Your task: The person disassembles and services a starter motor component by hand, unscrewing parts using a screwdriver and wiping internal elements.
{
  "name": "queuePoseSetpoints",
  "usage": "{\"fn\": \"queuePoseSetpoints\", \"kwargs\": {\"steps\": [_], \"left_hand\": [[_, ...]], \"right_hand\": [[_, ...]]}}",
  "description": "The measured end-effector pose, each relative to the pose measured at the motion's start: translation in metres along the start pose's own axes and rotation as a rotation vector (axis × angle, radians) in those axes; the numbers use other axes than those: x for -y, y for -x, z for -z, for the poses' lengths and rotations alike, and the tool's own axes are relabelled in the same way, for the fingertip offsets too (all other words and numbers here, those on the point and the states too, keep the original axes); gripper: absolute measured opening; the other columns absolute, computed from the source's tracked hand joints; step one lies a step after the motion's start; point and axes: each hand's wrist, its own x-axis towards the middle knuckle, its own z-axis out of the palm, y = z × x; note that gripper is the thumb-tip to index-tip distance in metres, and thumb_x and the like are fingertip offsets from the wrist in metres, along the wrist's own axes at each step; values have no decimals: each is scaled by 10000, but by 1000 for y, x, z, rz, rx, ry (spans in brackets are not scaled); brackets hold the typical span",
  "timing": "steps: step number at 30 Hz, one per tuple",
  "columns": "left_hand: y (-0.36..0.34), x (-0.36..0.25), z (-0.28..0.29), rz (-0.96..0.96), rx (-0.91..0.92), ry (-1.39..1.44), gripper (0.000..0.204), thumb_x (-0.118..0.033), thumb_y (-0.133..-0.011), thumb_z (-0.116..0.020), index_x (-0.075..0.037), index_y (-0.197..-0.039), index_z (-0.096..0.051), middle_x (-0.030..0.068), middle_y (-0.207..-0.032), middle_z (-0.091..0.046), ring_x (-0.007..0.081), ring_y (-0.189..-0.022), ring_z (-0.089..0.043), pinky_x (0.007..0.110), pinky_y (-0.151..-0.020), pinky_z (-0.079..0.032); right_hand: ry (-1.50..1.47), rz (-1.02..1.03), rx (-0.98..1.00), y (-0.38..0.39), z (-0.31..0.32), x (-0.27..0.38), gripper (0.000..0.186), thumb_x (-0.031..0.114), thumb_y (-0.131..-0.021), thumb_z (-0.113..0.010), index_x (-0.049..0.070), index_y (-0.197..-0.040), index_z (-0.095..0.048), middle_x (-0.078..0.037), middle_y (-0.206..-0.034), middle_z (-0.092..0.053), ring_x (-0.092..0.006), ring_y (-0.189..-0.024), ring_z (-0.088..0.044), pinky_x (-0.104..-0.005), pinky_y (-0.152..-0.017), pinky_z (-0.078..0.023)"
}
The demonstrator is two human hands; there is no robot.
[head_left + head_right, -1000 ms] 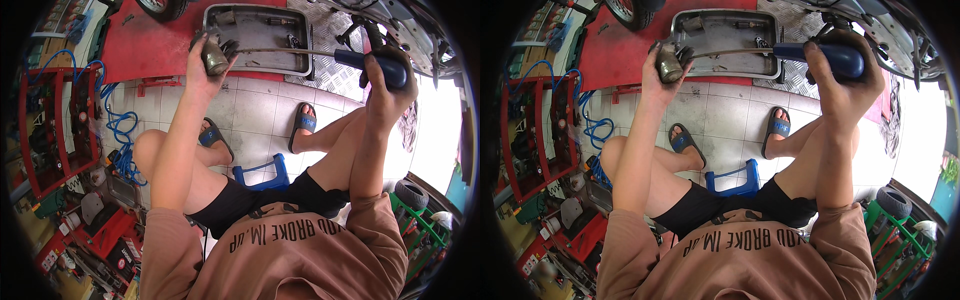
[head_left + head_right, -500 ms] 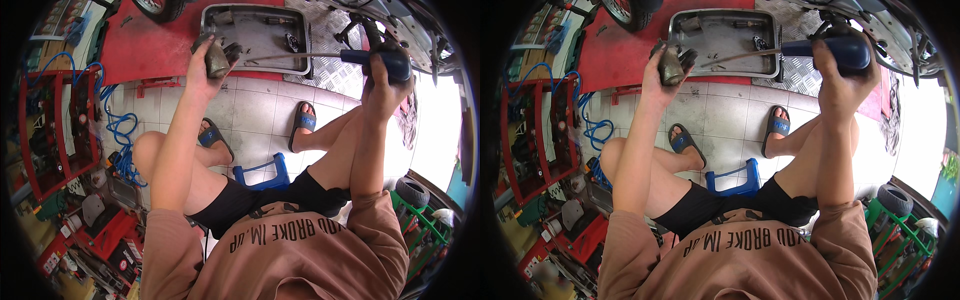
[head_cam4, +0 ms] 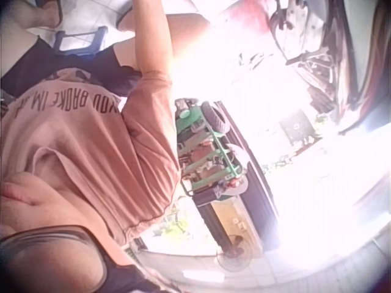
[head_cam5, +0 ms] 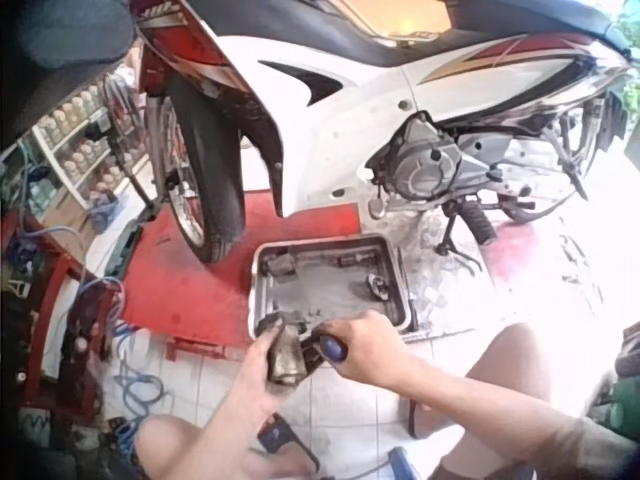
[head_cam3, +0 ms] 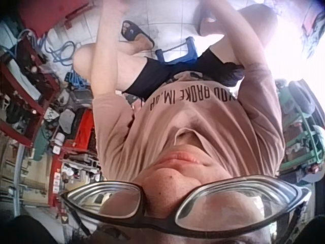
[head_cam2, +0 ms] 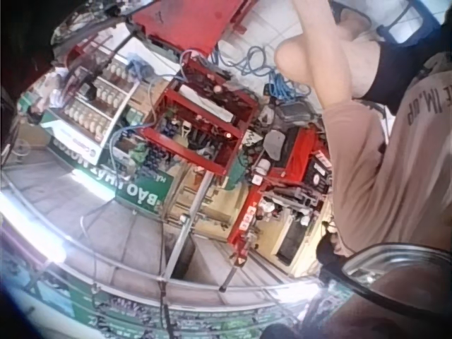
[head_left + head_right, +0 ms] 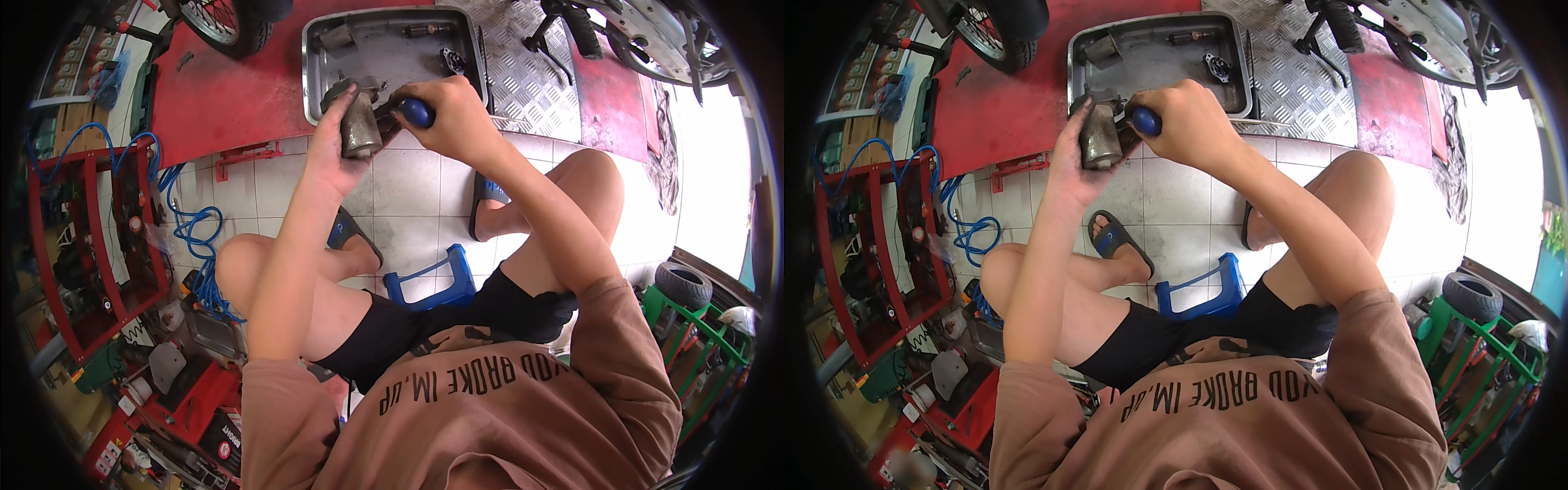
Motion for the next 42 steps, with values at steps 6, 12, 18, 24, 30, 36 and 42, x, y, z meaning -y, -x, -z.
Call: {"fn": "queuePoseSetpoints", "kwargs": {"steps": [6, 12, 18, 24, 30, 36, 42], "left_hand": [[-1, 2, 2, 3, 52, 43, 389, -341, -917, -588, -30, -1146, -547, 128, -1111, -620, 280, -1048, -609, 463, -981, -470], [0, 5, 0, -9, 30, 19, 381, -342, -913, -599, -39, -1139, -551, 112, -1097, -623, 259, -1024, -610, 436, -966, -478], [2, 4, 0, -3, 23, 5, 365, -336, -903, -617, -53, -1125, -557, 99, -1076, -625, 248, -1007, -612, 427, -945, -487], [0, 5, 1, -15, 5, -19, 361, -324, -899, -624, -53, -1127, -554, 93, -1075, -625, 242, -991, -613, 419, -922, -494], [-1, 8, 1, -1, 27, -53, 383, -308, -905, -617, -30, -1155, -531, 119, -1096, -620, 262, -1026, -612, 433, -955, -485], [-5, 10, 1, -9, 23, -51, 412, -294, -906, -615, -2, -1176, -508, 161, -1148, -603, 305, -1079, -605, 450, -1003, -464], [-5, 6, 7, 39, 60, -37, 406, -285, -868, -671, -26, -1147, -530, 133, -1103, -617, 270, -1028, -618, 424, -970, -498]], "right_hand": [[57, -37, 59, 3, -15, -8, 206, 95, -714, -681, 91, -918, -712, -160, -754, -661, -360, -694, -632, -410, -642, -519], [127, -21, 106, 4, -15, -7, 231, 100, -691, -670, 102, -919, -705, -169, -715, -654, -377, -687, -631, -451, -641, -513], [99, -47, 132, 2, -11, -6, 165, 100, -691, -665, 71, -853, -683, -182, -695, -642, -385, -681, -624, -458, -631, -507], [38, -46, 132, 5, -12, -9, 138, 113, -712, -680, 64, -841, -688, -177, -699, -641, -386, -672, -617, -445, -624, -505], [89, -145, 79, 4, -16, -8, 185, 88, -705, -717, 40, -882, -694, -185, -723, -645, -385, -692, -621, -401, -633, -513], [-31, -159, 18, 2, -16, -16, 241, 59, -695, -722, 16, -929, -691, -198, -795, -669, -375, -732, -648, -374, -675, -532], [-53, -158, 76, 1, -15, -16, 294, 39, -703, -704, 10, -995, -693, -194, -829, -681, -356, -753, -663, -356, -704, -539]]}}
